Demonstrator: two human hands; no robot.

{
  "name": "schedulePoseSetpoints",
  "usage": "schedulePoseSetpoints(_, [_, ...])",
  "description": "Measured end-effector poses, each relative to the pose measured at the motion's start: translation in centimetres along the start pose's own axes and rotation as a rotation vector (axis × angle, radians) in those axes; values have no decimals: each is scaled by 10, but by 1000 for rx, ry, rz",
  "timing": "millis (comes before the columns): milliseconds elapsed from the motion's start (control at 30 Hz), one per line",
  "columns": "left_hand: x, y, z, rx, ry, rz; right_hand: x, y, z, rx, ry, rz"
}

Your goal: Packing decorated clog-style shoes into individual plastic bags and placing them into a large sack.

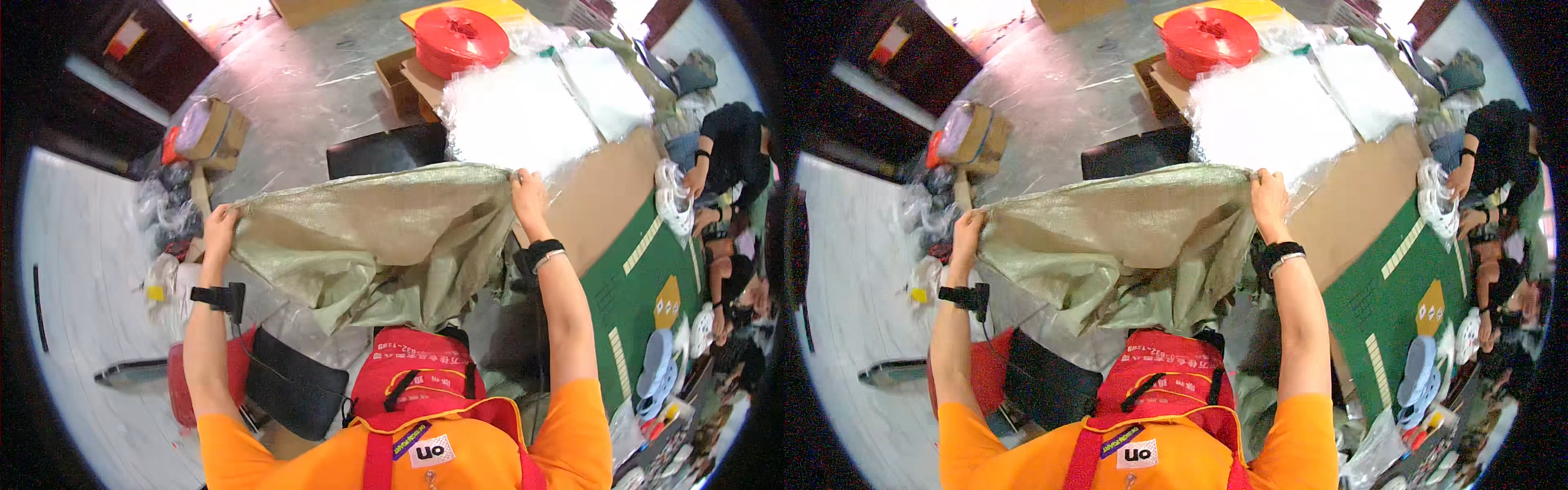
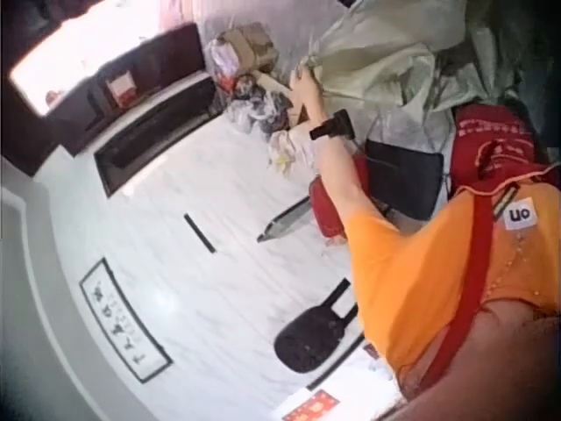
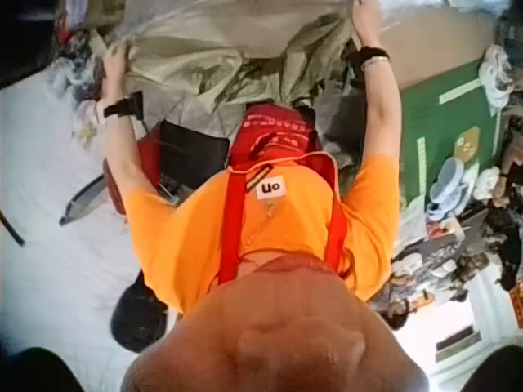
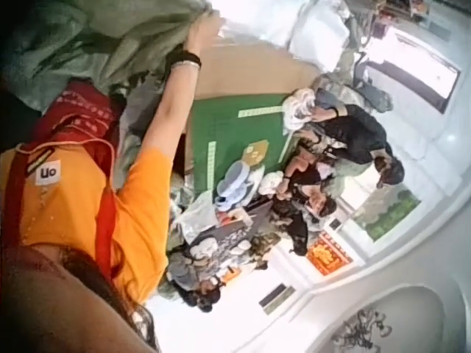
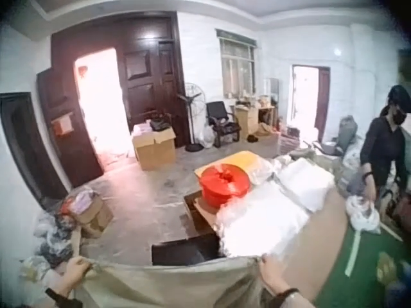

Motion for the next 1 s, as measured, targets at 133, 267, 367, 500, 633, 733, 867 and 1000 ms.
schedulePoseSetpoints(133, [83, 54, -2, 330, 110, -57, 17, 50, -17, 875, 397, -96])
schedulePoseSetpoints(267, [148, 88, 28, 592, 109, -24, 3, 94, -4, 551, 78, -83])
schedulePoseSetpoints(367, [183, 92, 77, 697, 141, 28, -13, 135, 1, 557, 88, 114])
schedulePoseSetpoints(500, [213, 122, 108, 639, 113, 102, -7, 172, -16, 992, 205, 194])
schedulePoseSetpoints(633, [221, 154, 120, 726, 116, 124, -9, 202, -41, 1344, 410, 301])
schedulePoseSetpoints(733, [211, 180, 149, 1030, 30, 250, -14, 230, -56, 1478, 714, 456])
schedulePoseSetpoints(867, [178, 189, 206, 931, -83, 484, -15, 249, -59, 1417, 704, 439])
schedulePoseSetpoints(1000, [128, 156, 146, 466, 277, 86, -19, 237, -81, 1013, 826, 377])
Point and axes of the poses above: each hand's wrist, its own x-axis towards the middle knuckle, its own y-axis out of the palm, z = x × y, the point moved 6 cm from there along x, towards the middle knuckle, and after that the axes turned 5 degrees about z, right-handed, at the moved point
